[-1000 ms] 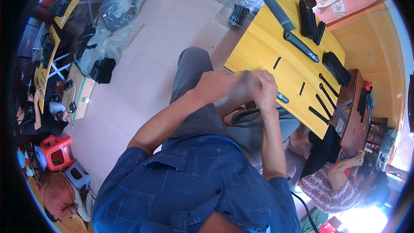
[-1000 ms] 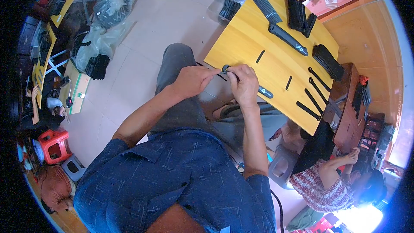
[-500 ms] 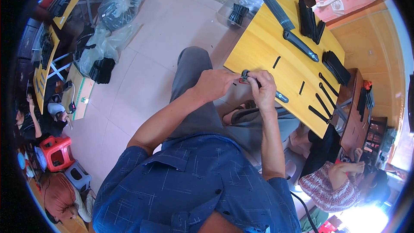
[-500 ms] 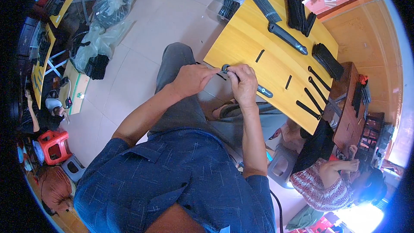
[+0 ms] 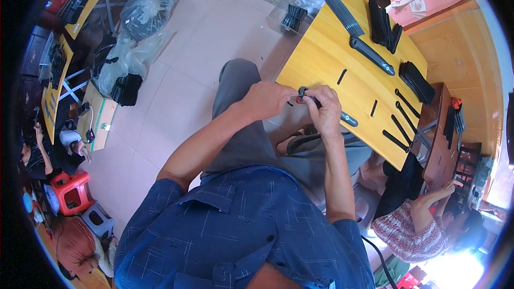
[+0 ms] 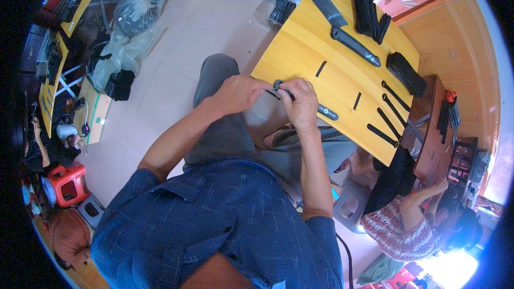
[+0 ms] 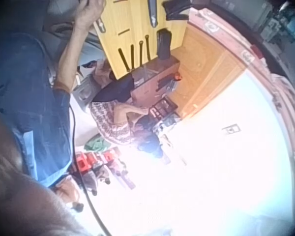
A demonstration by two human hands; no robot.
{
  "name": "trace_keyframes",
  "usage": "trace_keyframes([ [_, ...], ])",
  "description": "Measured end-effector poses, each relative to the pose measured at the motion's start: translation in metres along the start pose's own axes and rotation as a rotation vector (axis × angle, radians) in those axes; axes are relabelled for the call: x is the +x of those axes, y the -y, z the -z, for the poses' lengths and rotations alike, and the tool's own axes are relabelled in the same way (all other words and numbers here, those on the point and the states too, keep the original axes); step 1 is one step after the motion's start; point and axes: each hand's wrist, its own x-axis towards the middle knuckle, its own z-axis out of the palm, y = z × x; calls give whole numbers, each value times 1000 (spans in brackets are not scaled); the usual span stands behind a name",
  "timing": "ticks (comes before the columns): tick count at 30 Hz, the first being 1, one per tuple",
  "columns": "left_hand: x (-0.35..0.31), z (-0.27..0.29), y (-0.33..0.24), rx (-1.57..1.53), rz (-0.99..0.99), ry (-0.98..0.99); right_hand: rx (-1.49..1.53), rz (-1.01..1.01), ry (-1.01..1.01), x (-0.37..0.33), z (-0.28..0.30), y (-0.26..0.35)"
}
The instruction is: Assembling plastic buckles and adjustment sliders onto black fabric straps for soft goods.
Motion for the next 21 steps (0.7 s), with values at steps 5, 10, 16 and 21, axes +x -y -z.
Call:
trace_keyframes([
  [5, 21, 7, 13, -109, -64, 156, 33, -20, 0, 2, 0, 3],
  [10, 26, 11, 13, -124, -54, 190, 46, -74, 5, 5, -2, 5],
  [16, 15, 16, 3, -154, 60, 115, -28, -109, 0, 13, -5, 10],
  [21, 6, 5, -6, -358, 113, -5, 36, -114, -3, 5, 5, 29],
])
